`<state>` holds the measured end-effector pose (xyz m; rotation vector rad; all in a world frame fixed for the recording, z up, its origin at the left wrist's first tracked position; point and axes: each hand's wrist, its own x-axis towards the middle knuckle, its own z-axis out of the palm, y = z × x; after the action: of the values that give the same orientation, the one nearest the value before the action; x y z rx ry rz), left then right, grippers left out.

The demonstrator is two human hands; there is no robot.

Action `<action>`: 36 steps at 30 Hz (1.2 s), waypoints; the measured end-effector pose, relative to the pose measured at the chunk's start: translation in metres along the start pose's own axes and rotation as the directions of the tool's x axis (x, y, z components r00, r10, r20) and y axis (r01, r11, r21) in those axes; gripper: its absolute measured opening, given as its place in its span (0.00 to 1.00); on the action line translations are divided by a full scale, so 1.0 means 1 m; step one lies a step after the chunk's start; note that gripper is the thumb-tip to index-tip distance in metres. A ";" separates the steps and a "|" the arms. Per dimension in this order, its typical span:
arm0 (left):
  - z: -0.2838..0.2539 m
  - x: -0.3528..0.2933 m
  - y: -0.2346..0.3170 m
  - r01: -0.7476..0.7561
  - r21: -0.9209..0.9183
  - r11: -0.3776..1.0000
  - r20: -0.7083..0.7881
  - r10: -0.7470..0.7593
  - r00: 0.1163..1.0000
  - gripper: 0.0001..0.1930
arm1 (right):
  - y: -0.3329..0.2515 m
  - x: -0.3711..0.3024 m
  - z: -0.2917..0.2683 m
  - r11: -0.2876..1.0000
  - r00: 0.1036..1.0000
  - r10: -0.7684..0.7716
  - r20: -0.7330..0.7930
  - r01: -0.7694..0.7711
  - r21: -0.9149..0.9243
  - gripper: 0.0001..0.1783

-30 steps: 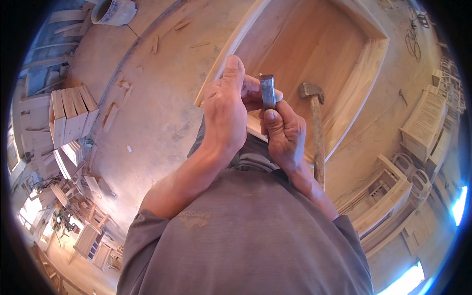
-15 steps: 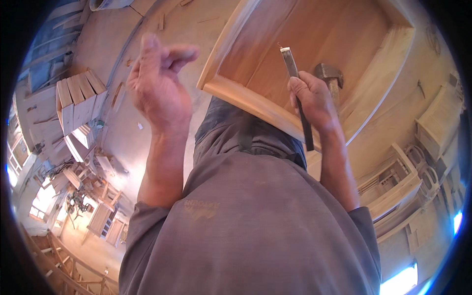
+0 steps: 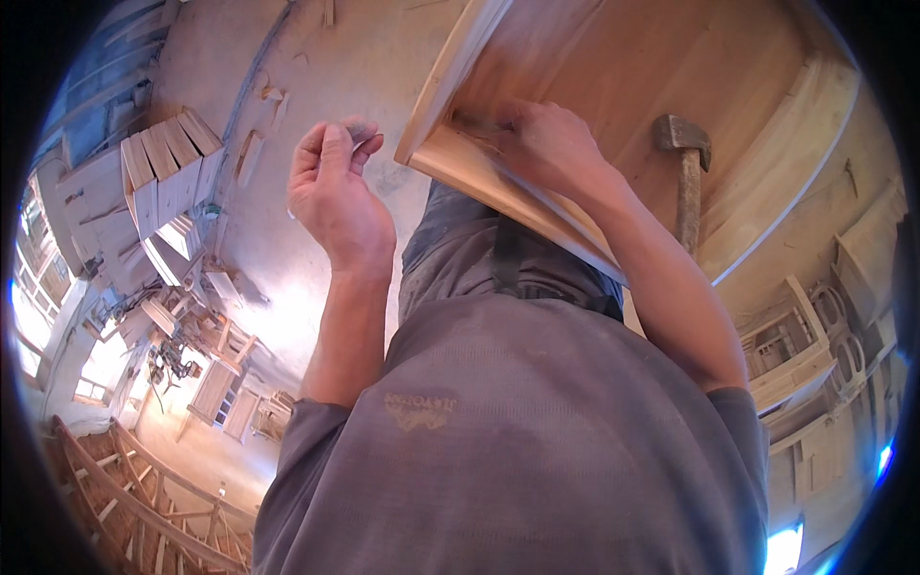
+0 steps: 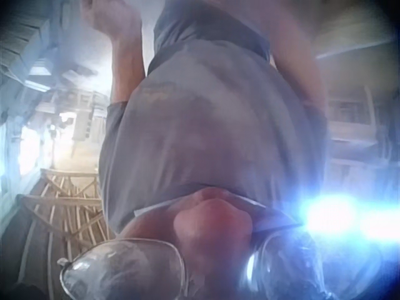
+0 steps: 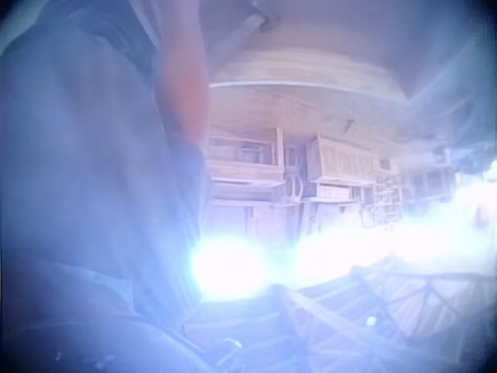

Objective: The person uses a chisel and mallet to carve and shape the edges of a wooden box. They repeatedly position the chisel and strike it with the mallet to remove wood shavings from the box's interior and exterior edges.

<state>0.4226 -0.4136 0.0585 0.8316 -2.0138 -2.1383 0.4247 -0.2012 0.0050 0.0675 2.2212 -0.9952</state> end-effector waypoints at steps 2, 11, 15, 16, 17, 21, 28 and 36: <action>0.006 -0.006 0.005 -0.201 0.249 0.947 0.033 0.199 0.980 0.05 | 0.012 -0.003 0.010 0.998 0.997 -0.044 -0.060 0.041 -0.039 0.18; 0.073 -0.082 0.013 -0.744 -0.025 0.667 0.971 0.192 0.139 0.17 | 0.057 -0.038 -0.044 0.211 0.930 0.137 0.340 -0.363 0.908 0.11; 0.109 -0.071 -0.004 -0.794 -0.253 0.553 0.950 0.297 -0.096 0.15 | 0.047 -0.039 -0.068 -0.236 0.946 0.078 0.314 -0.288 0.928 0.13; 0.116 -0.065 -0.003 -0.789 -0.311 0.530 0.938 0.305 -0.166 0.14 | 0.055 -0.039 -0.070 -0.227 0.940 -0.004 0.341 -0.332 0.915 0.14; 0.121 -0.058 0.005 -0.763 -0.332 0.554 0.932 0.317 -0.175 0.14 | 0.053 -0.041 -0.073 -0.121 0.955 0.014 0.298 -0.294 0.948 0.14; 0.147 -0.022 0.034 -0.614 -0.280 0.738 0.892 0.436 0.118 0.06 | 0.055 -0.065 -0.083 0.580 0.894 0.387 -0.227 -0.045 0.814 0.12; 0.146 0.057 0.015 0.023 0.087 0.996 0.879 -0.087 0.469 0.10 | 0.134 -0.125 -0.051 0.814 0.626 0.575 -0.528 -0.367 0.451 0.24; 0.151 0.056 -0.008 0.075 0.349 0.934 0.839 -0.347 0.419 0.15 | 0.116 -0.142 -0.040 0.338 0.746 0.665 -0.032 -0.263 0.904 0.28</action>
<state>0.3115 -0.3010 0.0304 -0.2272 -2.8121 -2.8859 0.5455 -0.0612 0.0360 1.4541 1.5403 -1.7364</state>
